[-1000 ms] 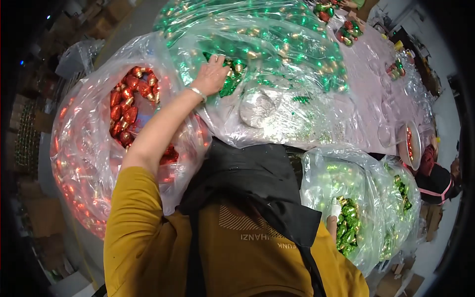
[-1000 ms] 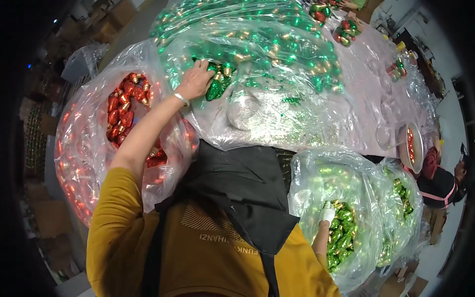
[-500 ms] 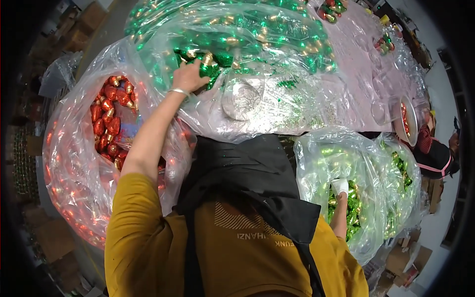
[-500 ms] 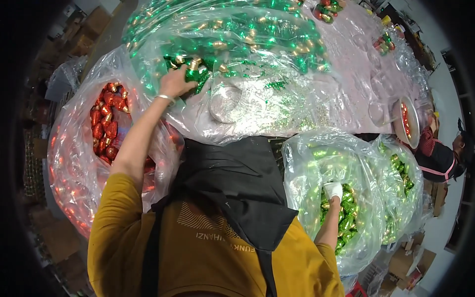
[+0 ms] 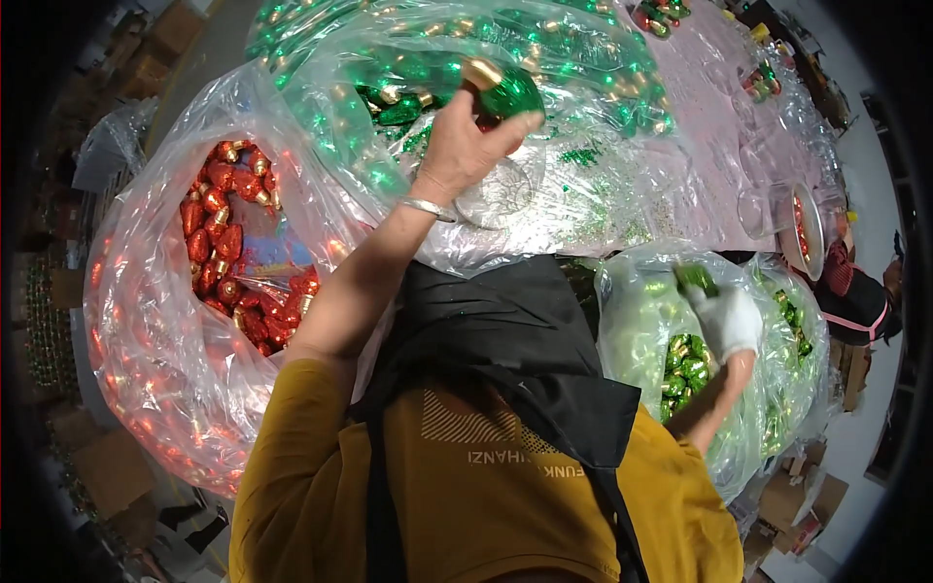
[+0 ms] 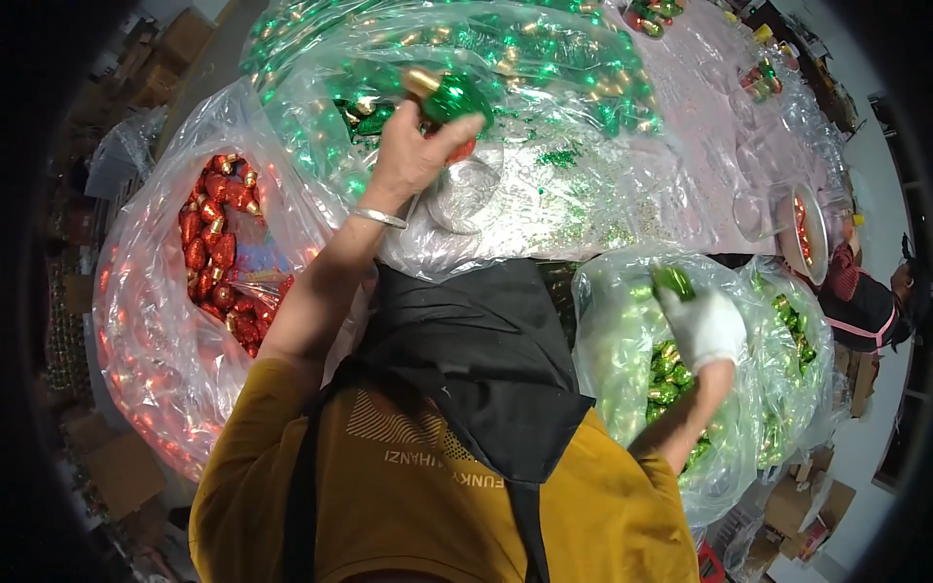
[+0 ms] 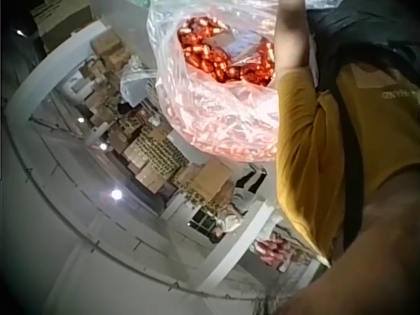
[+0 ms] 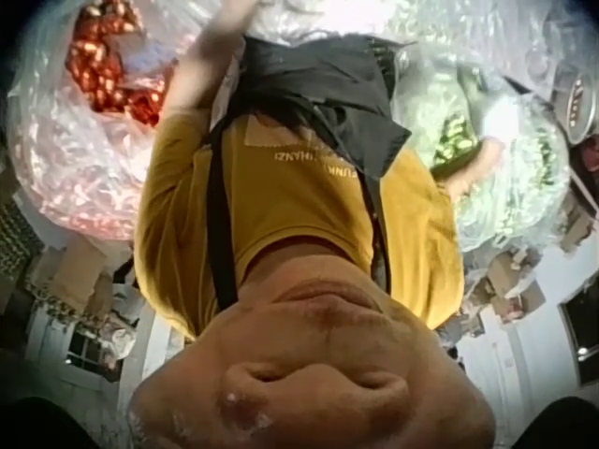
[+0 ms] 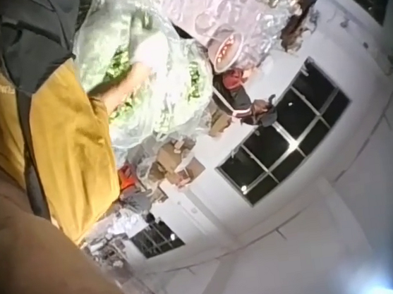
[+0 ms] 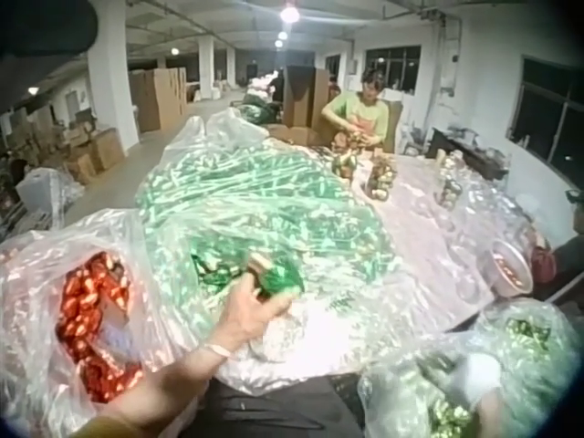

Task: Placing green and red plastic ornaments into large plastic bags at a factory workstation.

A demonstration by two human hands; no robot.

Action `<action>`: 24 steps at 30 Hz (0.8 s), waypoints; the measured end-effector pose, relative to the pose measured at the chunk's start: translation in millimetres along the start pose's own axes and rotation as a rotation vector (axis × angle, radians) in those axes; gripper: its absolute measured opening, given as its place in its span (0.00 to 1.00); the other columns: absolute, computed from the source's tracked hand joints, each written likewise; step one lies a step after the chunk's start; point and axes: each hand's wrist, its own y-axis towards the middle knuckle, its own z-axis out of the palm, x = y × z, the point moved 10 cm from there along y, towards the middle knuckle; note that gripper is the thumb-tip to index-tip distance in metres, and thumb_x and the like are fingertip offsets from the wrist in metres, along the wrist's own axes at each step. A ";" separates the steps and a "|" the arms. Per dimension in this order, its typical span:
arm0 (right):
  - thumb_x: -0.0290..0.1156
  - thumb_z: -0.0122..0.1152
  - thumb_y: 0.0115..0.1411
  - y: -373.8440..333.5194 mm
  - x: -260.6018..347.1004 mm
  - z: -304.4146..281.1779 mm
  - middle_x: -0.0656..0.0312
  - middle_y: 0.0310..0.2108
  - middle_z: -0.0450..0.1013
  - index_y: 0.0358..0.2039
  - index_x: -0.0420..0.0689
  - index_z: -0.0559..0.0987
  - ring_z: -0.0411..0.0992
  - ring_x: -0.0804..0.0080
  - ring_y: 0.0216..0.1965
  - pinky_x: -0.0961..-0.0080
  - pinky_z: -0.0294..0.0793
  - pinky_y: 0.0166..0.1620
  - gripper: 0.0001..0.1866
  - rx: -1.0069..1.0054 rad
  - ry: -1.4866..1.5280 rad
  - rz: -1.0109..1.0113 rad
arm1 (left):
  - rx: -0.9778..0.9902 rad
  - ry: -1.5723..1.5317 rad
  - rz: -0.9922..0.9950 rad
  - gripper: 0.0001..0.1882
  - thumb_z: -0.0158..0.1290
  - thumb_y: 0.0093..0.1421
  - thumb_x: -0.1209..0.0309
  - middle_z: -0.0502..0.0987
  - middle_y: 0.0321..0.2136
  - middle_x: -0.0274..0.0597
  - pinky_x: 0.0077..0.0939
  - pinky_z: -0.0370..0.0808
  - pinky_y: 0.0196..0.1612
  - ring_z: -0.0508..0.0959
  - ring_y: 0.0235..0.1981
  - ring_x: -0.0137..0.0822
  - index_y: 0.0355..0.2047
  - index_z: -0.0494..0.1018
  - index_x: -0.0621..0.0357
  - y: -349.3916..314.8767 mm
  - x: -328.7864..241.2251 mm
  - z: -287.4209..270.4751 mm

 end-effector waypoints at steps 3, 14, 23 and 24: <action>0.54 0.60 0.52 -24.1 109.1 -68.7 0.51 0.25 0.75 0.36 0.41 0.79 0.75 0.57 0.28 0.63 0.73 0.35 0.26 -0.427 0.353 -0.389 | 0.124 0.284 -0.062 0.28 0.63 0.48 0.57 0.79 0.33 0.48 0.31 0.75 0.41 0.79 0.35 0.39 0.41 0.71 0.66 4.0 8.6 9.8; 0.46 0.59 0.57 30.0 263.8 -23.2 0.59 0.28 0.77 0.40 0.37 0.77 0.74 0.74 0.26 0.74 0.72 0.32 0.22 0.174 1.413 -0.704 | 0.191 0.699 -0.229 0.25 0.55 0.49 0.54 0.78 0.30 0.53 0.36 0.73 0.41 0.78 0.36 0.49 0.37 0.75 0.65 19.2 28.1 -9.2; 0.43 0.60 0.56 8.9 268.7 -45.3 0.54 0.25 0.77 0.43 0.37 0.76 0.76 0.71 0.26 0.73 0.74 0.33 0.23 0.120 0.767 -0.856 | 0.686 1.006 -0.037 0.25 0.54 0.49 0.57 0.76 0.37 0.58 0.39 0.72 0.45 0.76 0.41 0.53 0.39 0.74 0.67 -10.8 37.9 -8.0; 0.43 0.60 0.56 6.5 271.4 -53.7 0.54 0.25 0.77 0.43 0.37 0.76 0.76 0.71 0.26 0.73 0.74 0.33 0.23 0.126 0.766 -0.857 | 0.653 0.914 0.085 0.23 0.54 0.51 0.58 0.75 0.40 0.56 0.38 0.71 0.46 0.74 0.43 0.51 0.39 0.74 0.66 -18.6 33.4 -9.9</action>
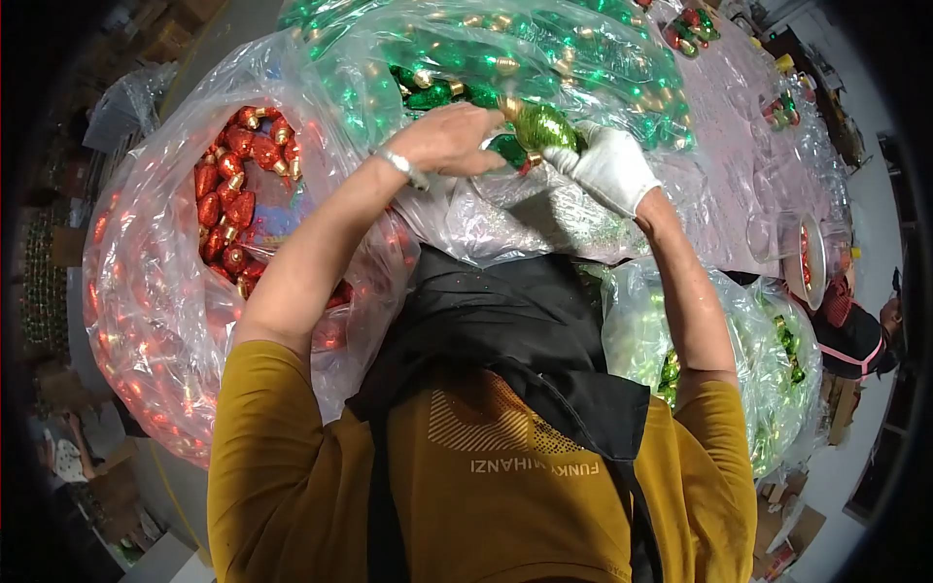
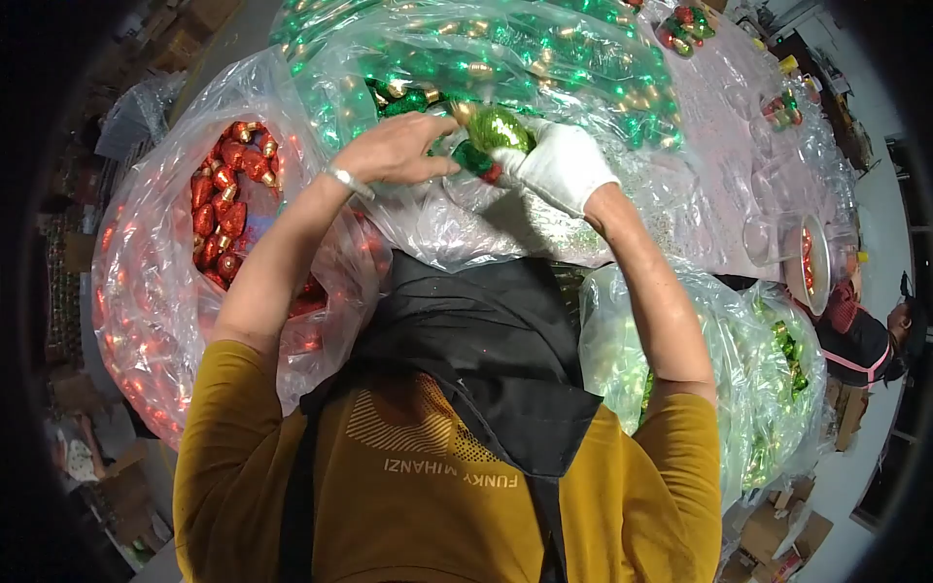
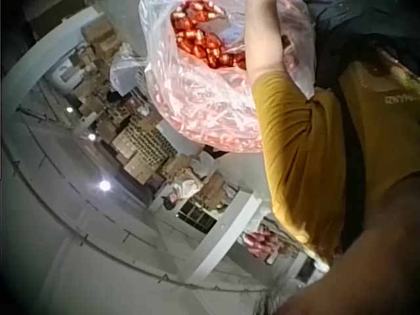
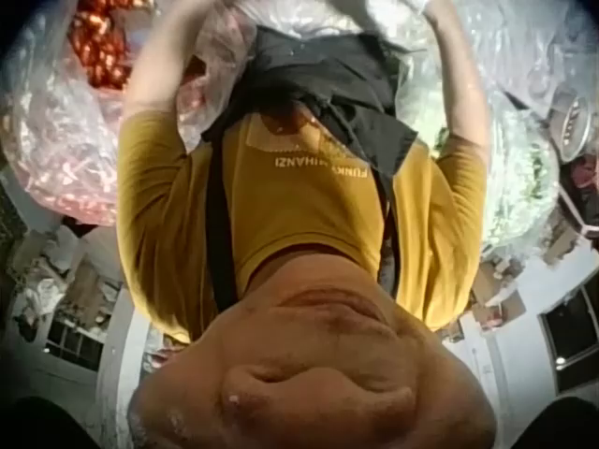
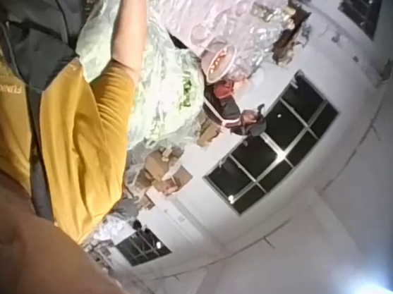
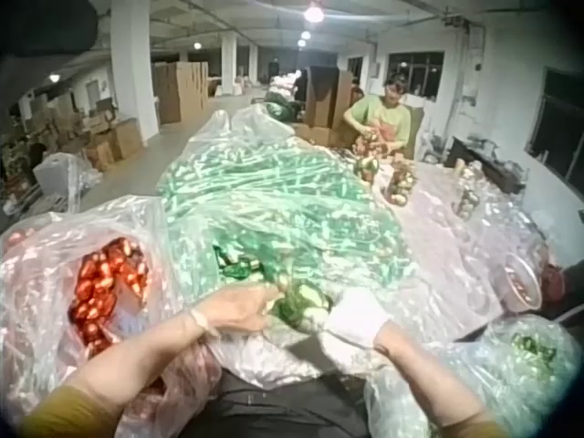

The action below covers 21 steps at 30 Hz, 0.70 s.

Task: Placing green and red plastic ornaments into large plastic bags at a factory workstation.

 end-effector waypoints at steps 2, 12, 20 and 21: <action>0.41 0.60 0.54 4.5 7.5 5.6 0.50 0.25 0.77 0.42 0.38 0.78 0.76 0.64 0.27 0.69 0.75 0.34 0.21 0.142 -0.497 0.069 | -0.078 -0.060 0.117 0.20 0.55 0.54 0.58 0.74 0.42 0.54 0.37 0.70 0.46 0.73 0.46 0.49 0.38 0.74 0.64 -10.2 -13.8 -0.4; 0.38 0.63 0.47 8.5 13.4 46.3 0.43 0.26 0.74 0.31 0.39 0.79 0.74 0.49 0.30 0.63 0.73 0.36 0.15 0.391 -0.870 -0.175 | -0.219 -0.181 0.239 0.08 0.55 0.52 0.70 0.69 0.31 0.44 0.37 0.68 0.42 0.70 0.38 0.45 0.32 0.73 0.61 -50.3 -45.3 10.6; 0.34 0.59 0.49 5.4 4.9 16.3 0.45 0.28 0.75 0.27 0.39 0.78 0.74 0.47 0.31 0.61 0.73 0.36 0.11 -0.150 -0.760 -0.346 | -0.280 -0.136 0.288 0.08 0.56 0.51 0.71 0.68 0.29 0.44 0.37 0.68 0.41 0.70 0.37 0.44 0.30 0.72 0.61 -53.6 -50.1 7.9; 0.35 0.58 0.50 9.0 -15.6 22.7 0.45 0.27 0.75 0.28 0.39 0.78 0.74 0.47 0.31 0.61 0.73 0.36 0.11 -0.076 -0.774 -0.242 | -0.270 -0.118 0.284 0.07 0.56 0.51 0.72 0.68 0.29 0.44 0.37 0.68 0.41 0.70 0.37 0.44 0.29 0.72 0.61 -53.0 -50.0 9.8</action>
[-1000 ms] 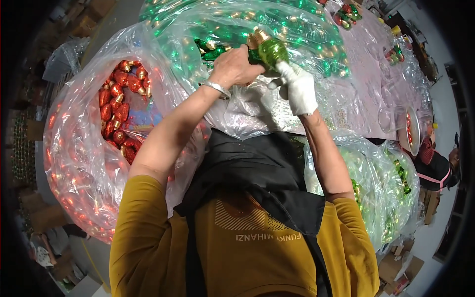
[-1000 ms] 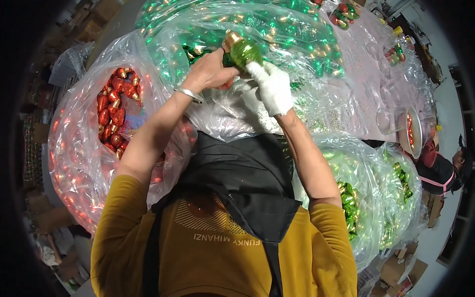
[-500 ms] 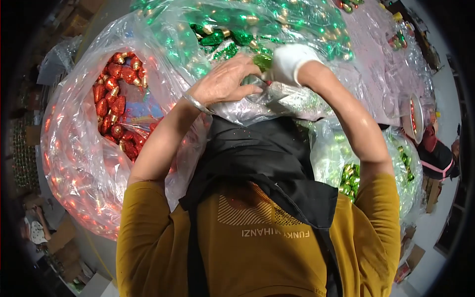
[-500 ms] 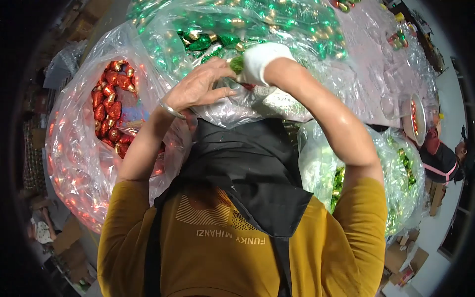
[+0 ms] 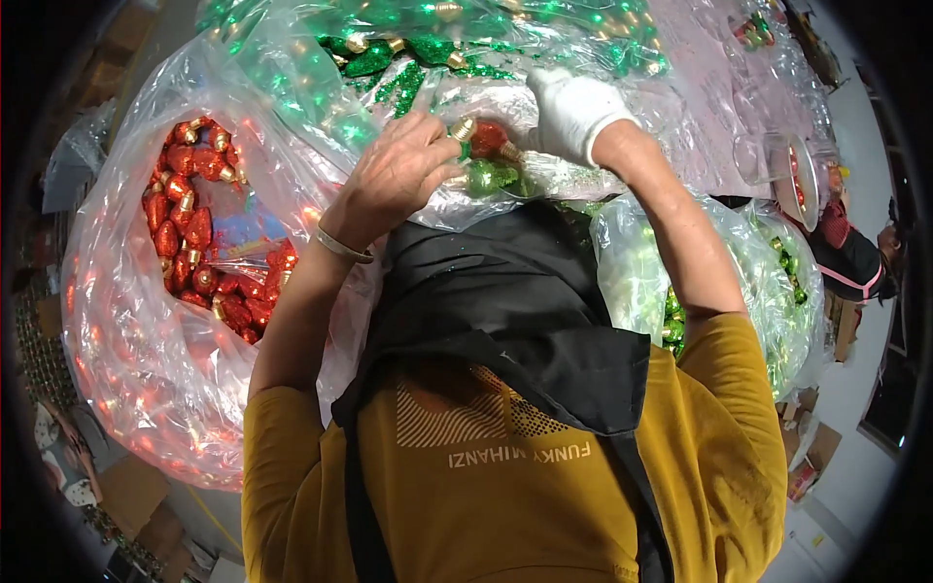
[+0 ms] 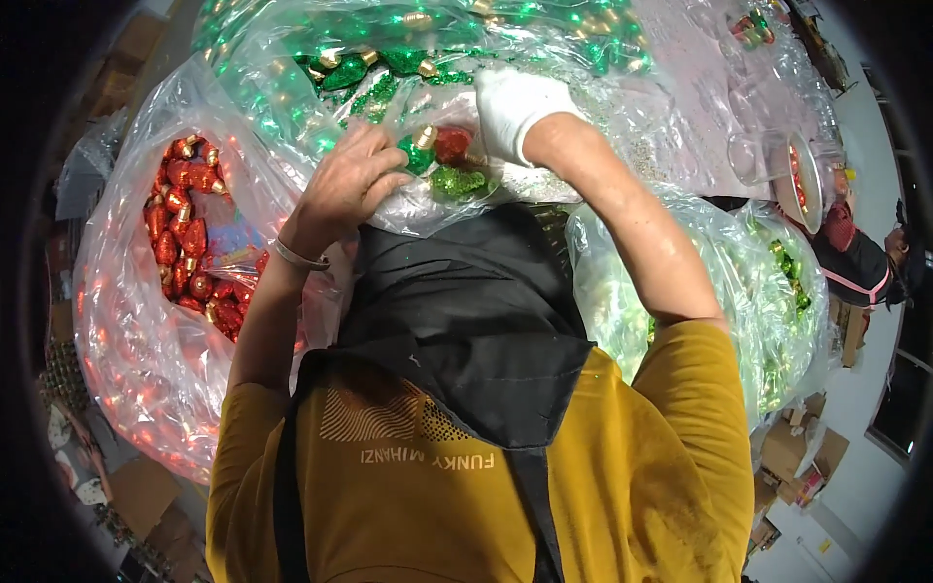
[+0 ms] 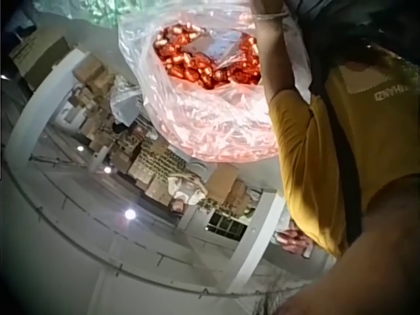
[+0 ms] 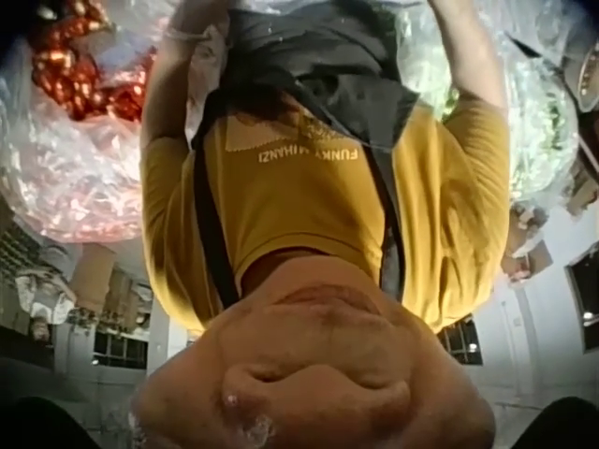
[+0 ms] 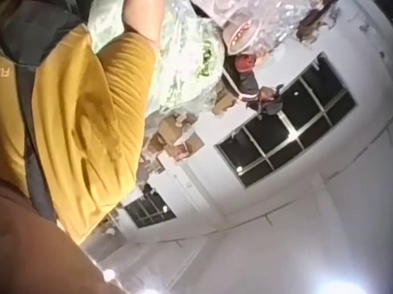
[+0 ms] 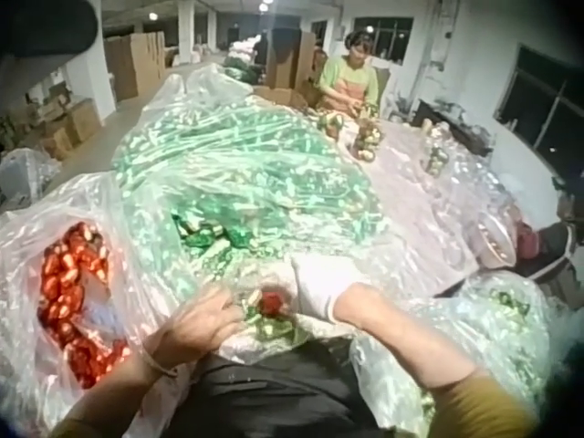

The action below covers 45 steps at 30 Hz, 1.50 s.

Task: Placing green and red plastic ornaments into large plastic bags at a factory workstation.

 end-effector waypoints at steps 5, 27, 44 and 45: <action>0.35 0.56 0.52 -3.5 -32.0 42.9 0.45 0.27 0.75 0.28 0.39 0.79 0.74 0.48 0.31 0.61 0.73 0.37 0.12 0.202 0.146 0.140 | -0.005 -0.005 0.019 0.07 0.56 0.51 0.72 0.68 0.29 0.44 0.37 0.68 0.41 0.70 0.36 0.45 0.30 0.71 0.60 -1.1 -3.4 1.2; 0.42 0.54 0.58 3.6 -28.9 49.2 0.46 0.31 0.76 0.40 0.41 0.79 0.76 0.54 0.35 0.67 0.73 0.39 0.18 0.262 0.213 0.054 | -0.167 0.146 0.002 0.10 0.56 0.54 0.71 0.75 0.39 0.47 0.37 0.66 0.52 0.72 0.48 0.48 0.36 0.74 0.61 -10.5 12.2 -22.3; 0.31 0.63 0.49 36.5 94.1 105.8 0.48 0.35 0.75 0.44 0.43 0.77 0.74 0.54 0.36 0.65 0.74 0.40 0.20 0.718 0.086 -0.461 | -0.525 0.177 -0.927 0.13 0.55 0.59 0.68 0.79 0.31 0.48 0.24 0.73 0.37 0.78 0.32 0.31 0.37 0.76 0.67 -259.4 109.5 -117.9; 0.33 0.65 0.47 39.2 91.7 117.0 0.48 0.35 0.75 0.44 0.43 0.77 0.74 0.53 0.37 0.64 0.74 0.41 0.21 0.664 0.044 -0.490 | -0.491 0.171 -0.952 0.13 0.54 0.60 0.67 0.79 0.31 0.48 0.24 0.73 0.37 0.78 0.32 0.32 0.38 0.76 0.67 -262.9 110.0 -117.4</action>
